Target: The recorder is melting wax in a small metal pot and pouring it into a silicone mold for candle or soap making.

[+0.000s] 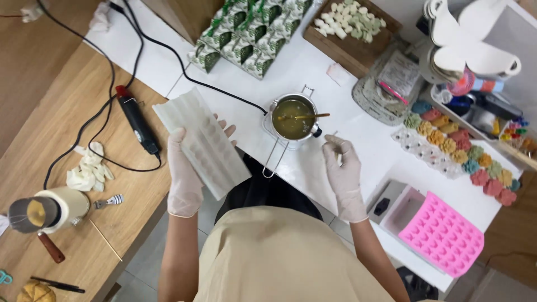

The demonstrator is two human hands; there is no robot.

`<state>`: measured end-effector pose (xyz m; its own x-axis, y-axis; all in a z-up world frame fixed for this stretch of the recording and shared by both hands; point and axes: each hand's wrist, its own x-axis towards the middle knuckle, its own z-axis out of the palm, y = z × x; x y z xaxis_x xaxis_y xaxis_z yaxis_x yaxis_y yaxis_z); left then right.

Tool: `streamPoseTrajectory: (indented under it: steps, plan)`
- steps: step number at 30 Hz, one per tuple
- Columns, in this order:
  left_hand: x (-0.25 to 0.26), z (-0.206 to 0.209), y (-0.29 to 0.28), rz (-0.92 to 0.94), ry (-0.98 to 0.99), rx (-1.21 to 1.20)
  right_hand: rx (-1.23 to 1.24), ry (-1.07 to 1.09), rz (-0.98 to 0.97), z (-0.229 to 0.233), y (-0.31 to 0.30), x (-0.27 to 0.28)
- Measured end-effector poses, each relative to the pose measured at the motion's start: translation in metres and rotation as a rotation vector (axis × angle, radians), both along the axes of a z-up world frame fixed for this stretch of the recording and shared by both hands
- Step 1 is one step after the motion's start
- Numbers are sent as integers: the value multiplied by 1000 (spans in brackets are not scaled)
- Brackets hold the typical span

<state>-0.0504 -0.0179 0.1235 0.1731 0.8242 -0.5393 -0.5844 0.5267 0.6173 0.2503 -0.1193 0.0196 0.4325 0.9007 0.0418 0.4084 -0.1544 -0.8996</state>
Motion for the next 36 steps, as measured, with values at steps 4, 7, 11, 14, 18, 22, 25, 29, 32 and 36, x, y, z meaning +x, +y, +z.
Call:
streamPoseTrajectory:
  steps: [4,7,11,14,18,22,25,29,32,36]
  plan:
    - [20,-3,5,185,-133,208,108,424,437,27,8,-62]
    - [42,6,4,216,-151,379,104,771,567,52,17,-97]
    - [51,-15,-7,89,-133,485,174,1077,378,64,42,-109]
    - [38,4,-8,-96,200,649,247,1260,239,80,61,-114]
    - [5,58,-5,-631,1400,1300,223,1577,173,87,82,-133]
    - [-65,79,10,-566,920,1338,301,1660,200,81,99,-151]
    - [-110,115,35,-1305,1405,488,339,1715,139,85,112,-162]
    - [-138,157,19,-1299,1573,950,362,1698,55,82,125,-182]
    - [-140,184,8,-1020,1546,1607,395,1686,26,79,131,-192]
    - [-123,208,23,-864,1462,1941,419,1713,22,86,133,-197]
